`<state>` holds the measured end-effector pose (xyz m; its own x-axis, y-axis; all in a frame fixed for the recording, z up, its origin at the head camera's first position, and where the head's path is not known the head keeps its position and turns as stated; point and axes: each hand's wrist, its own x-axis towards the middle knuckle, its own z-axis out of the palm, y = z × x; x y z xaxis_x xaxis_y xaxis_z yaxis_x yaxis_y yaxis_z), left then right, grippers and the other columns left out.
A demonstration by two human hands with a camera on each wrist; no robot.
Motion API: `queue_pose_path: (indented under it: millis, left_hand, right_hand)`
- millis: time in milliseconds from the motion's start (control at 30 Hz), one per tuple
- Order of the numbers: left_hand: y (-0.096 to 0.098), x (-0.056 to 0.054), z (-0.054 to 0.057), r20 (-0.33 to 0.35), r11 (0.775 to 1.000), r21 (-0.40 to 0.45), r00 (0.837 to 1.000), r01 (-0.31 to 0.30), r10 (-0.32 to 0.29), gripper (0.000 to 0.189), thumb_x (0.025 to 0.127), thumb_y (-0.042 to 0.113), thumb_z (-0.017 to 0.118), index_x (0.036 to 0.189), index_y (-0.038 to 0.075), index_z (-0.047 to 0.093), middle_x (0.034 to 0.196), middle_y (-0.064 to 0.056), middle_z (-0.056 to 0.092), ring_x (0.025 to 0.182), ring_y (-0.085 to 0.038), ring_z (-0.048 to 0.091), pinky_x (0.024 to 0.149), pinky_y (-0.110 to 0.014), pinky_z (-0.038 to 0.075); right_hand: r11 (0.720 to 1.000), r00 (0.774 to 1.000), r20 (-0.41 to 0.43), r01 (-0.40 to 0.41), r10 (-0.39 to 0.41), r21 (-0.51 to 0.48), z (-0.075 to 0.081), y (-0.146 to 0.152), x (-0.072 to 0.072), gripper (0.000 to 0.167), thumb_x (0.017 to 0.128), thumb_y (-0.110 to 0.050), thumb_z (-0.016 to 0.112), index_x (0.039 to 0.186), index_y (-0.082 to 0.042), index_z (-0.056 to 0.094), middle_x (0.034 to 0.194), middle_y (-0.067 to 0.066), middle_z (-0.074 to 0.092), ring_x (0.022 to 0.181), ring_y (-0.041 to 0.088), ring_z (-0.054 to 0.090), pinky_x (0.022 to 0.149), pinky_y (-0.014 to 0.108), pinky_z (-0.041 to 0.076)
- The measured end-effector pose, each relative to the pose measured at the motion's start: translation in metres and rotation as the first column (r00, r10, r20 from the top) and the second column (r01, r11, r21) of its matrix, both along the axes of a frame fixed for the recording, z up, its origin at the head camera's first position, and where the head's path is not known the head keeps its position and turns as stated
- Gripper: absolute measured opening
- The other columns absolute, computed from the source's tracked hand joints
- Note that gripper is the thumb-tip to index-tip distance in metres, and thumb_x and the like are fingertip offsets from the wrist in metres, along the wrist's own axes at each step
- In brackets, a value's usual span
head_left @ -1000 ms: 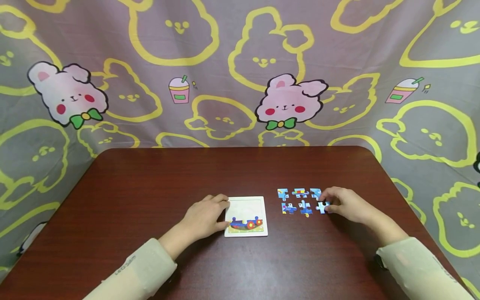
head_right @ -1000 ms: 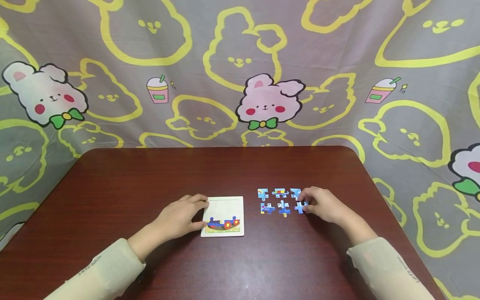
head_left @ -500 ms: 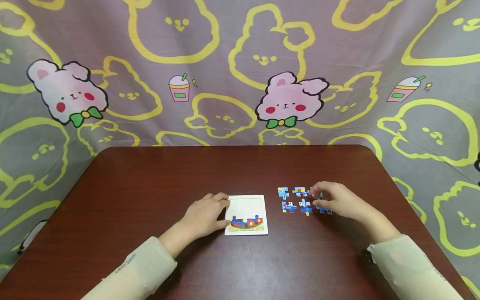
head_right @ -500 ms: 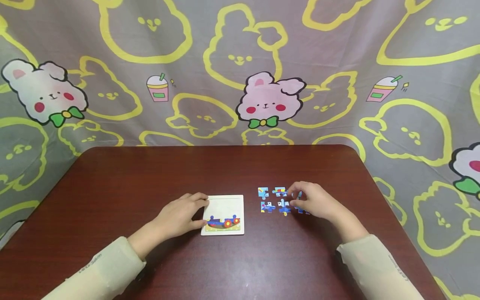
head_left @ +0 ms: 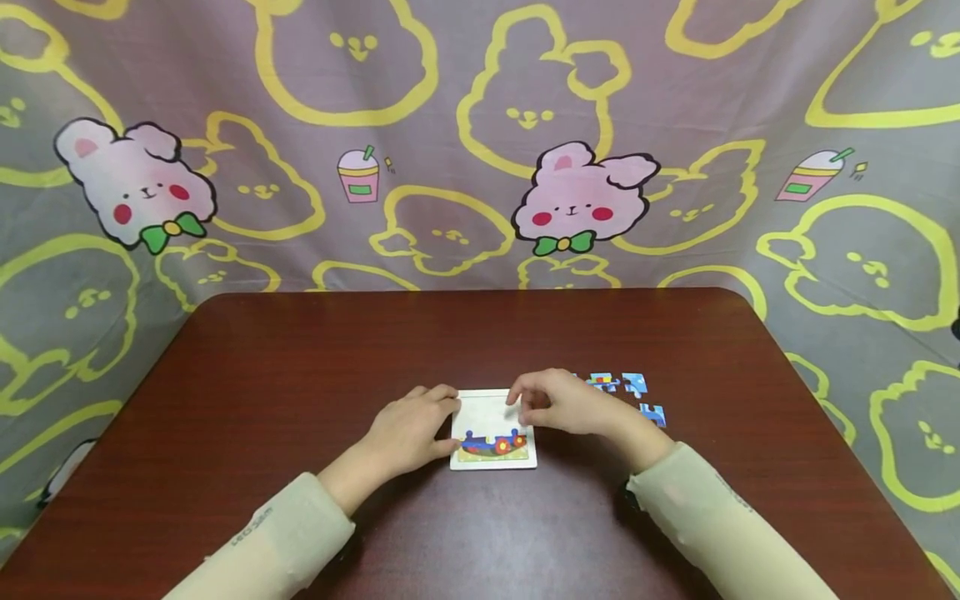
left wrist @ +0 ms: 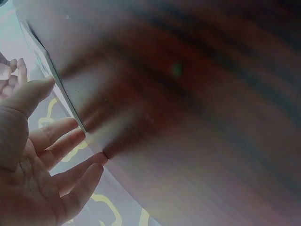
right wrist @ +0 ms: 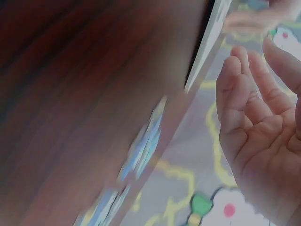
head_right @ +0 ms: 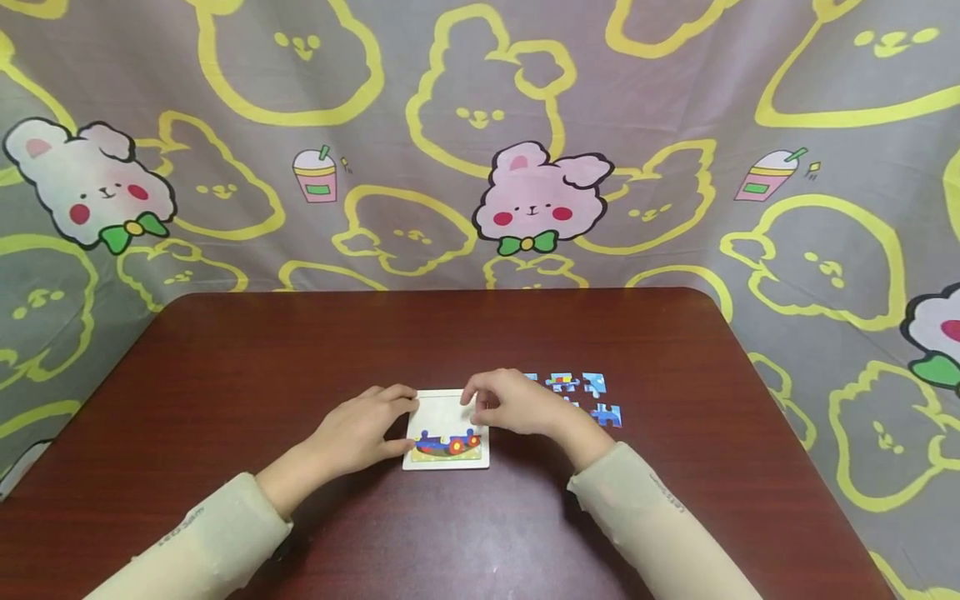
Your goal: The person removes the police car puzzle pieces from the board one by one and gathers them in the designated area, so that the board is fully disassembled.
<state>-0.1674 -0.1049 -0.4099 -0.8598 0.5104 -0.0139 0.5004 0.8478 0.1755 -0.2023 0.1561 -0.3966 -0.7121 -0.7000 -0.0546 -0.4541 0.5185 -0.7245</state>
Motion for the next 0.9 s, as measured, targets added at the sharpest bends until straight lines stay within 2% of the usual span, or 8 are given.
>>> queue_pose_path:
  millis: [167, 333, 500, 667, 900]
  left_hand:
    - [0.002, -0.001, 0.000, 0.007, 1.000, 0.008, 1.000, 0.004, -0.004, 0.051, 0.081, 0.038, 0.081, 0.123, 0.013, 0.069, 0.133, -0.001, 0.062, 0.115, -0.028, 0.060, 0.078, -0.047, 0.057]
    - [0.002, -0.001, 0.000, 0.003, 1.000, 0.008, 1.000, 0.004, -0.004, 0.050, 0.081, 0.037, 0.081, 0.123, 0.013, 0.069, 0.132, -0.002, 0.062, 0.115, -0.029, 0.060, 0.078, -0.048, 0.057]
    - [0.000, 0.000, -0.001, -0.004, 1.000, 0.014, 1.000, 0.008, -0.008, 0.050, 0.080, 0.036, 0.081, 0.122, 0.012, 0.069, 0.131, -0.003, 0.062, 0.114, -0.029, 0.061, 0.077, -0.048, 0.057]
    - [-0.001, 0.000, -0.001, -0.004, 1.000, 0.013, 1.000, 0.004, -0.004, 0.049, 0.081, 0.036, 0.081, 0.122, 0.012, 0.069, 0.130, -0.004, 0.063, 0.115, -0.029, 0.061, 0.078, -0.047, 0.057]
    - [-0.003, -0.001, 0.003, 0.034, 0.999, 0.022, 0.999, 0.027, -0.028, 0.052, 0.082, 0.036, 0.079, 0.125, 0.010, 0.067, 0.134, -0.005, 0.061, 0.118, -0.031, 0.059, 0.082, -0.050, 0.056]
  right_hand:
    - [0.998, 0.998, 0.036, -0.061, 0.060, 0.034, -0.002, -0.027, 0.004, 0.016, 0.090, -0.004, 0.069, 0.106, -0.004, 0.068, 0.077, -0.001, 0.066, 0.065, 0.005, 0.058, 0.062, 0.020, 0.048]
    - [0.993, 0.995, 0.044, -0.094, 0.091, 0.075, -0.004, -0.042, 0.008, 0.016, 0.088, -0.004, 0.071, 0.104, -0.004, 0.068, 0.073, -0.003, 0.065, 0.063, 0.001, 0.055, 0.063, 0.019, 0.047]
    - [0.987, 0.995, 0.020, -0.099, 0.097, 0.126, -0.008, -0.050, 0.010, 0.016, 0.087, -0.002, 0.071, 0.102, -0.007, 0.068, 0.069, -0.006, 0.060, 0.062, -0.001, 0.050, 0.064, 0.018, 0.044]
    - [0.983, 0.993, 0.002, -0.114, 0.115, 0.147, -0.011, -0.054, 0.010, 0.021, 0.083, 0.003, 0.070, 0.101, -0.006, 0.067, 0.064, -0.009, 0.053, 0.058, -0.001, 0.046, 0.059, 0.017, 0.041]
    - [0.977, 0.993, -0.006, -0.111, 0.114, 0.182, -0.012, -0.056, 0.009, 0.027, 0.082, 0.004, 0.069, 0.106, -0.009, 0.065, 0.063, -0.010, 0.050, 0.058, 0.000, 0.045, 0.059, 0.017, 0.039]
